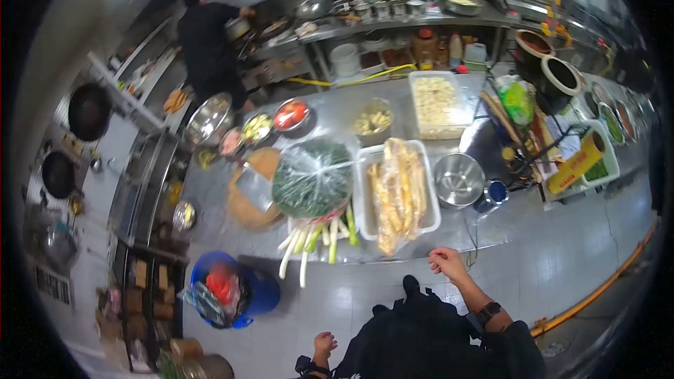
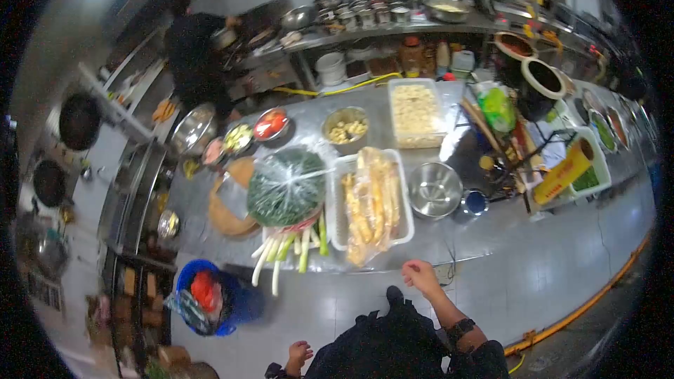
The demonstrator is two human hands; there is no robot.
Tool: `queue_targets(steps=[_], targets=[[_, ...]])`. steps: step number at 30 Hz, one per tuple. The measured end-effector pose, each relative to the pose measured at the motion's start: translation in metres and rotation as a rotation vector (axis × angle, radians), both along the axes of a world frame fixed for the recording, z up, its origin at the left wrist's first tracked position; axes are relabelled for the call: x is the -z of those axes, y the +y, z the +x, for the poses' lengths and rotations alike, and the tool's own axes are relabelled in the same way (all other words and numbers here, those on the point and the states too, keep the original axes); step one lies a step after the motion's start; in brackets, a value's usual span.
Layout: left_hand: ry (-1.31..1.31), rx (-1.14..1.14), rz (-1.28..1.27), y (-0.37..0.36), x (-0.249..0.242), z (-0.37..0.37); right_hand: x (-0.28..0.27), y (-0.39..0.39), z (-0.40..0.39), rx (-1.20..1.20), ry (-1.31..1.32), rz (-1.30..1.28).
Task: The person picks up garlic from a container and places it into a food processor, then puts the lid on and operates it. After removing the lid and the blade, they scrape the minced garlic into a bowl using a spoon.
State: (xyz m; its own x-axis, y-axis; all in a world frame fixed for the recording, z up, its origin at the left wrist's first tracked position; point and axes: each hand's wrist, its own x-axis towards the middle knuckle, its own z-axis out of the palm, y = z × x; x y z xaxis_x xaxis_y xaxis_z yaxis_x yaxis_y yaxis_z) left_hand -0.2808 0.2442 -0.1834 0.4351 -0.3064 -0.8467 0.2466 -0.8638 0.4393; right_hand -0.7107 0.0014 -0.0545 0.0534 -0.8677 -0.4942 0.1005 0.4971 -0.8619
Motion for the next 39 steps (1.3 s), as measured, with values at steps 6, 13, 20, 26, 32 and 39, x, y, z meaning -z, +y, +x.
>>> queue_targets(steps=[6,13,20,26,32,39], targets=[[0.026,-0.156,-0.071,0.052,0.014,0.002,-0.025,-0.017,0.025,-0.039,0.009,-0.019],[0.012,-0.254,-0.166,0.040,0.002,-0.021,-0.039,-0.029,0.046,-0.117,0.057,-0.015],[0.000,-0.268,-0.127,0.072,0.020,-0.010,-0.055,-0.030,0.080,-0.391,0.073,-0.083],[0.042,-0.380,-0.140,0.116,0.037,0.001,-0.083,-0.021,0.131,-0.554,0.060,-0.133],[0.087,-0.441,-0.160,0.130,0.043,0.017,-0.080,-0.023,0.166,-0.654,0.130,-0.201],[0.176,-0.457,-0.164,0.181,0.114,0.043,-0.092,-0.039,0.199,-0.605,0.085,-0.227]])
